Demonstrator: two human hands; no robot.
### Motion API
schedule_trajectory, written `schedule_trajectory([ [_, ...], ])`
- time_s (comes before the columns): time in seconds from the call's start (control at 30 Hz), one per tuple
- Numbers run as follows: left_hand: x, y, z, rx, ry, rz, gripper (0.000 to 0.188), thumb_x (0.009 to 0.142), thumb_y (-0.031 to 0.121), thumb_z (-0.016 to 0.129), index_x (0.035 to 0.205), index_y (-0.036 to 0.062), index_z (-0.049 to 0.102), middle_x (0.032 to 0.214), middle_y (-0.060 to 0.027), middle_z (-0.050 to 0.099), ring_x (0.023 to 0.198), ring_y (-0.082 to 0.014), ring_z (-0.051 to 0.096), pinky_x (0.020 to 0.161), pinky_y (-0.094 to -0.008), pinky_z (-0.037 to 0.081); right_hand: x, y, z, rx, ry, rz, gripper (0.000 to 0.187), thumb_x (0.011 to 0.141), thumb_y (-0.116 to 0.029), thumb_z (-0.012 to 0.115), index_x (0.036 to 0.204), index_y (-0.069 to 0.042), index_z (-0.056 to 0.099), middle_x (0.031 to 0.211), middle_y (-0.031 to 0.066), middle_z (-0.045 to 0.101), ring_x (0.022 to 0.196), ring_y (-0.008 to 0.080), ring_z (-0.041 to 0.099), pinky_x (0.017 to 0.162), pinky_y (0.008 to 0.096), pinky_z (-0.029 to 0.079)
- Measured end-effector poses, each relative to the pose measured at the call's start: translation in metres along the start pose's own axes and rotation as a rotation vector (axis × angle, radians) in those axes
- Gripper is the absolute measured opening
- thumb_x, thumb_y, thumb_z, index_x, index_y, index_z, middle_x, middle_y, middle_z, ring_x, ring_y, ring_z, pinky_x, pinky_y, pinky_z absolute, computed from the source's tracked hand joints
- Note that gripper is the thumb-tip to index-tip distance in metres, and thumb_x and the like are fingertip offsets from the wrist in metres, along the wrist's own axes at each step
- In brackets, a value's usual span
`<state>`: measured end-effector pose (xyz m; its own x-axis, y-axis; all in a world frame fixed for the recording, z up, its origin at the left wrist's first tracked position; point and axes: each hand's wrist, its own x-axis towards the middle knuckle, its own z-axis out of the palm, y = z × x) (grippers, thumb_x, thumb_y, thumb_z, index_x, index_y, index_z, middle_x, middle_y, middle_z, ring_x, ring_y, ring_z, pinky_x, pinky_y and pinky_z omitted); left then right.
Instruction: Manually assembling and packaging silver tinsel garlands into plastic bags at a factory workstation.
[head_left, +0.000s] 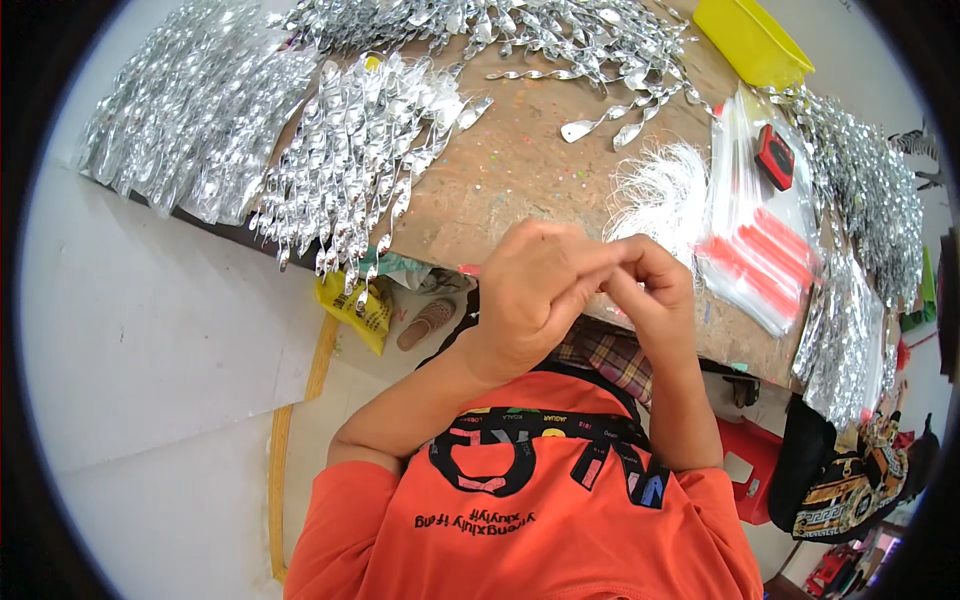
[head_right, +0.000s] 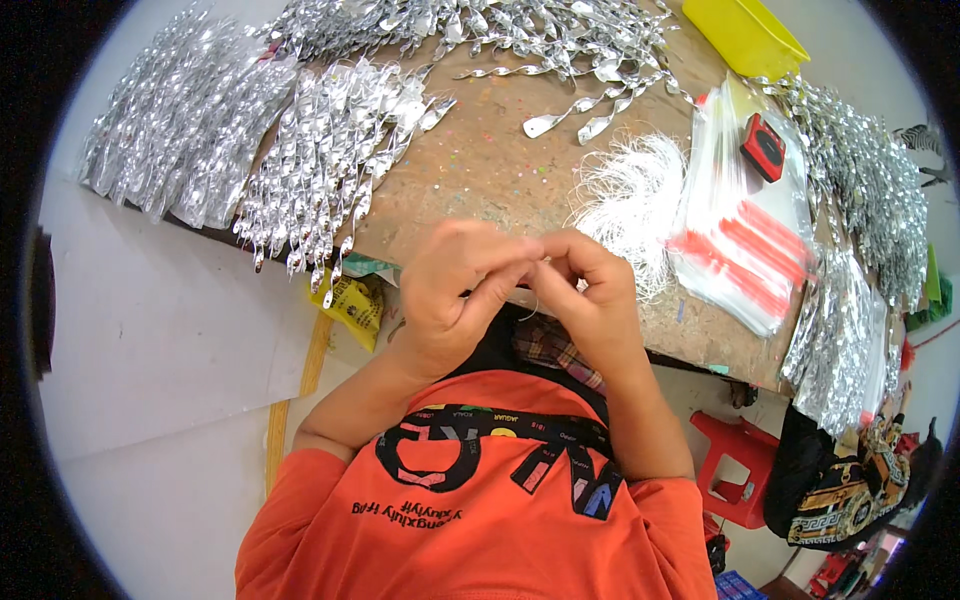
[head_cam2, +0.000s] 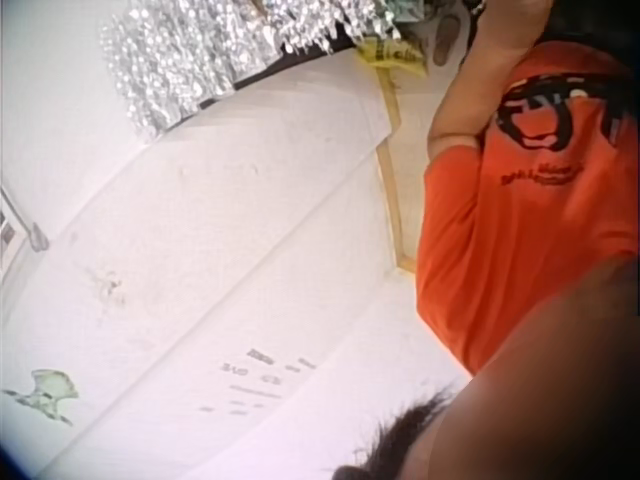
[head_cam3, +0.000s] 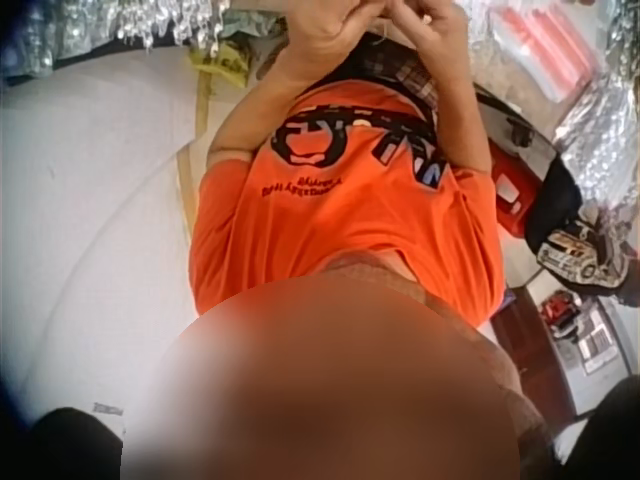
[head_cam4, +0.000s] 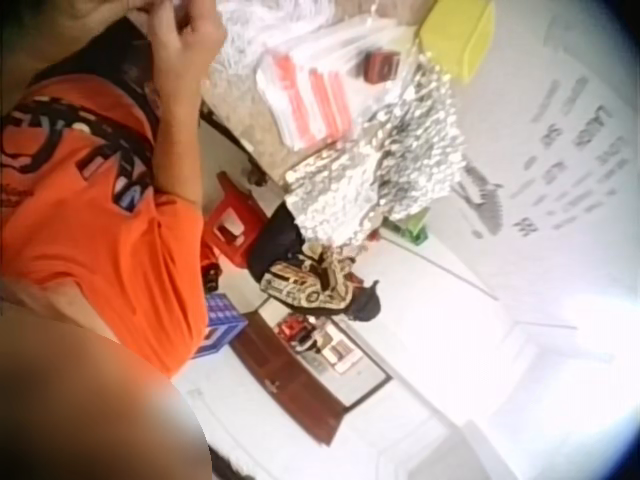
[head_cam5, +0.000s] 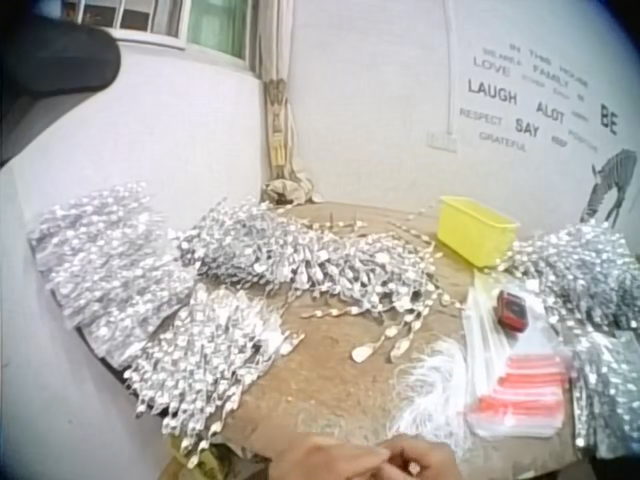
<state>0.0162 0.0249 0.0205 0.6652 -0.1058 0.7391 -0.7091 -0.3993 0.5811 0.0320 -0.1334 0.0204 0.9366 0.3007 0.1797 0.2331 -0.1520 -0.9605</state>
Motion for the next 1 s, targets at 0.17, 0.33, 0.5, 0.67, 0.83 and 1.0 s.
schedule_trajectory([
  [0.17,-0.02,0.001,0.018,-0.399,0.009,-0.434,0.042,0.079,-0.001,0.061,0.119,0.0032,0.05,0.101,-0.0094,0.062,0.09,-0.0167,0.06,0.077,-0.0279,0.048,0.002,-0.007,-0.011,0.434,0.065,0.175,0.005,0.084,-0.006,0.056,0.086,-0.002,0.057,0.069,-0.0021,0.053,0.05,0.0009,0.035,0.043,0.0173,0.025],
  [0.33,-0.025,-0.004,0.016,-0.426,-0.153,-0.485,0.042,0.083,-0.003,0.056,0.124,0.0034,0.048,0.105,-0.0087,0.061,0.089,-0.0127,0.061,0.078,-0.0248,0.048,0.002,-0.004,-0.011,0.357,0.055,0.117,0.008,0.084,-0.01,0.058,0.088,-0.003,0.058,0.062,-0.003,0.05,0.049,0.0022,0.036,0.042,0.0175,0.024],
  [0.5,-0.022,-0.005,0.005,-0.262,-0.208,-0.478,0.041,0.084,0.001,0.055,0.124,0.0068,0.051,0.101,-0.005,0.064,0.085,-0.0085,0.059,0.074,-0.0221,0.046,0.006,0.008,-0.022,0.429,0.021,0.228,0.009,0.086,-0.011,0.057,0.09,-0.004,0.058,0.062,-0.0017,0.05,0.05,0.0037,0.04,0.042,0.0172,0.026],
  [0.67,-0.032,-0.013,-0.006,-0.31,-0.289,-0.684,0.04,0.085,0.003,0.054,0.124,0.0072,0.051,0.097,-0.003,0.062,0.074,-0.0055,0.05,0.067,-0.0202,0.044,0.01,0.028,-0.028,0.713,0.071,0.362,0.009,0.087,-0.014,0.056,0.091,-0.005,0.056,0.062,0.0001,0.053,0.046,0.0038,0.037,0.045,0.0169,0.027],
  [0.83,-0.038,-0.016,-0.014,-0.362,-0.308,-0.774,0.041,0.085,0.003,0.053,0.126,0.007,0.05,0.098,-0.0027,0.061,0.077,-0.0057,0.053,0.067,-0.0201,0.044,0.013,0.038,-0.031,0.882,0.017,0.374,0.009,0.088,-0.015,0.055,0.091,-0.006,0.055,0.065,0.0013,0.057,0.041,0.0025,0.028,0.05,0.0174,0.028],
  [1.0,-0.042,-0.018,-0.016,-0.379,-0.321,-0.785,0.041,0.086,0.004,0.053,0.126,0.0061,0.049,0.099,-0.0037,0.061,0.08,-0.0067,0.056,0.068,-0.0204,0.045,0.014,0.044,-0.031,0.945,0.035,0.401,0.009,0.089,-0.015,0.054,0.091,-0.007,0.054,0.066,0.0015,0.059,0.038,0.0017,0.025,0.05,0.0177,0.028],
])
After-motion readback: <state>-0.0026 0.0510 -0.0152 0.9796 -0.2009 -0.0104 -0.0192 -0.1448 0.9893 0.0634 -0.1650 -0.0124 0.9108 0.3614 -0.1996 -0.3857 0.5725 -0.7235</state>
